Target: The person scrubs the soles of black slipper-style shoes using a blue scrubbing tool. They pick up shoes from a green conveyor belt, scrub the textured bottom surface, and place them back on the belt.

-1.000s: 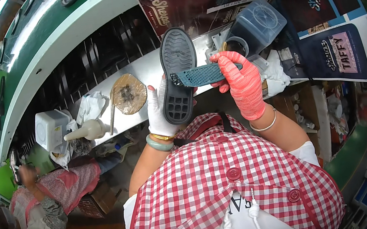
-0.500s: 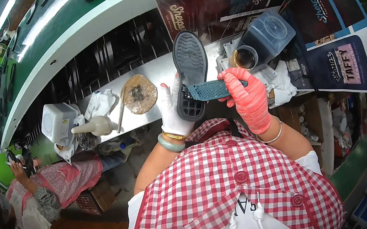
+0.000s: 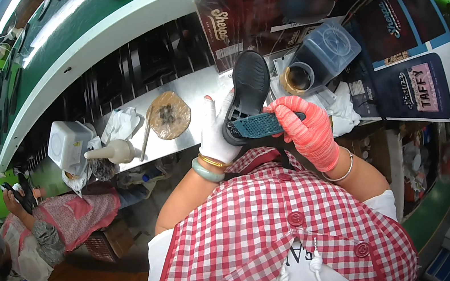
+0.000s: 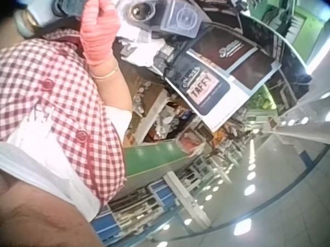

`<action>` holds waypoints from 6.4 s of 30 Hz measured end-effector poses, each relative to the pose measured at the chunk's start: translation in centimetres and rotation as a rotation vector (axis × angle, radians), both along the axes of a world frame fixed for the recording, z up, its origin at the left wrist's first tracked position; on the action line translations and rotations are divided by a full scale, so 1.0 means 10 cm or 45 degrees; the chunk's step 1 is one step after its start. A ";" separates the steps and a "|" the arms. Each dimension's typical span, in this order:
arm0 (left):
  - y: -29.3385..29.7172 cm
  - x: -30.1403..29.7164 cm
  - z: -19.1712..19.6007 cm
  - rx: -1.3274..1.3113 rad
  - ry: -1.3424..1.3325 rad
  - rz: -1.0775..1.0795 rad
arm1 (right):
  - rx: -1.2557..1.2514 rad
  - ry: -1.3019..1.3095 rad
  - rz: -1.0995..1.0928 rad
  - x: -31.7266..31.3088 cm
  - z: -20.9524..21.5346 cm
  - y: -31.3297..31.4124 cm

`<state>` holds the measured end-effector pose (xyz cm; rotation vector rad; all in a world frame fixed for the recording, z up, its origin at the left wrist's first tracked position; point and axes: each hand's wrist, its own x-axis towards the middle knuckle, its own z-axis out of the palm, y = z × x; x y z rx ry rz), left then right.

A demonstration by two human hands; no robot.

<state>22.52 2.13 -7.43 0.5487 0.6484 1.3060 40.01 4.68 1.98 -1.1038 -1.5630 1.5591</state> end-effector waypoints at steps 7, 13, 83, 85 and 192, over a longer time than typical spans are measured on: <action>0.00 -0.02 0.18 -0.424 -0.454 -0.173 | -0.108 -0.088 0.275 0.06 0.21 0.18; -0.01 -0.09 0.15 -0.343 -0.199 -0.433 | -0.318 -0.230 0.421 0.00 0.31 0.33; -0.19 -0.06 -0.42 -0.532 -0.453 -0.085 | 0.044 -0.303 -0.732 0.96 -1.40 1.00; -0.20 -0.05 -0.43 -0.536 -0.460 -0.072 | 0.008 -0.262 -0.744 0.94 -1.34 0.99; -0.36 -0.23 -0.18 -0.405 -0.049 -0.514 | -0.407 -0.320 0.640 -0.05 0.13 0.39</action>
